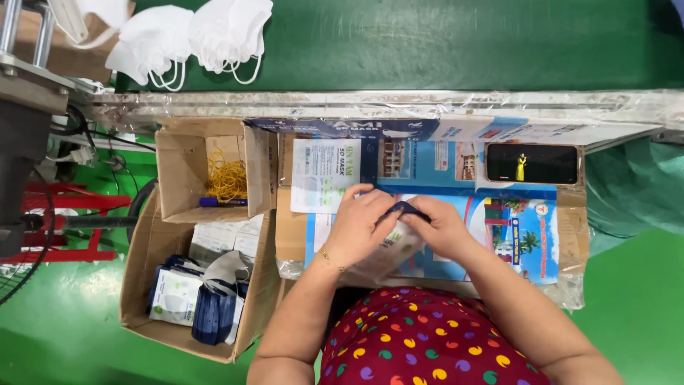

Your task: The person packages face masks by hand, taking them from a conveyor belt, grouping them, and inserting them into plastic sleeves before placing the filled sleeves into a cardboard box.

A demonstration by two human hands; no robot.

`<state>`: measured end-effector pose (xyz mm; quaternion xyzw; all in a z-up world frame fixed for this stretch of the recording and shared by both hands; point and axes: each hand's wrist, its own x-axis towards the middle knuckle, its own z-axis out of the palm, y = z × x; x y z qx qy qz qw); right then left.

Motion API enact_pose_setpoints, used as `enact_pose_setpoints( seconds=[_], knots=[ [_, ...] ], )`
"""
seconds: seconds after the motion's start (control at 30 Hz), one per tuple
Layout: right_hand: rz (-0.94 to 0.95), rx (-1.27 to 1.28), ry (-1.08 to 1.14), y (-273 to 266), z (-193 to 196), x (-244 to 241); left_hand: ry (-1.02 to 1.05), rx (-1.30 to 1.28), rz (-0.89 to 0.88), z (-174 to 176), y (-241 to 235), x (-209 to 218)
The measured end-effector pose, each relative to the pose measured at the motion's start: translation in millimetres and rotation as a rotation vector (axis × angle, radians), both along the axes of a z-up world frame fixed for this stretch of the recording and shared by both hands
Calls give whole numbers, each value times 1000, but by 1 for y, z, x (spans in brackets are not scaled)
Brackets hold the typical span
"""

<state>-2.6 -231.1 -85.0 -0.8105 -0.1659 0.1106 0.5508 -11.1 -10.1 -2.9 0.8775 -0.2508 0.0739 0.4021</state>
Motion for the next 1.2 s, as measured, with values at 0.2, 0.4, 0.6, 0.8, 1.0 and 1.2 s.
enact_pose_setpoints(
  seconds=[0.2, 0.4, 0.6, 0.8, 1.0, 1.2],
  knots=[
    [96, -153, 27, -10, 11, 6, 41, -55, 25, 4, 10, 11],
    [74, -220, -93, -33, 3, 17, 76, -150, 112, -6, 21, 21],
    [-495, 865, 171, -31, 43, 32, -266, -109, 514, 0, 99, 128],
    [-199, -286, -525, -9, -41, 10, -401, 434, 659, 25, 149, 227],
    [-182, -235, -494, -8, -38, 12, 1, 618, 804, -72, 235, 300],
    [-184, -281, -477, -5, -31, 12, 183, -38, 586, -11, 182, 240]
  ],
)
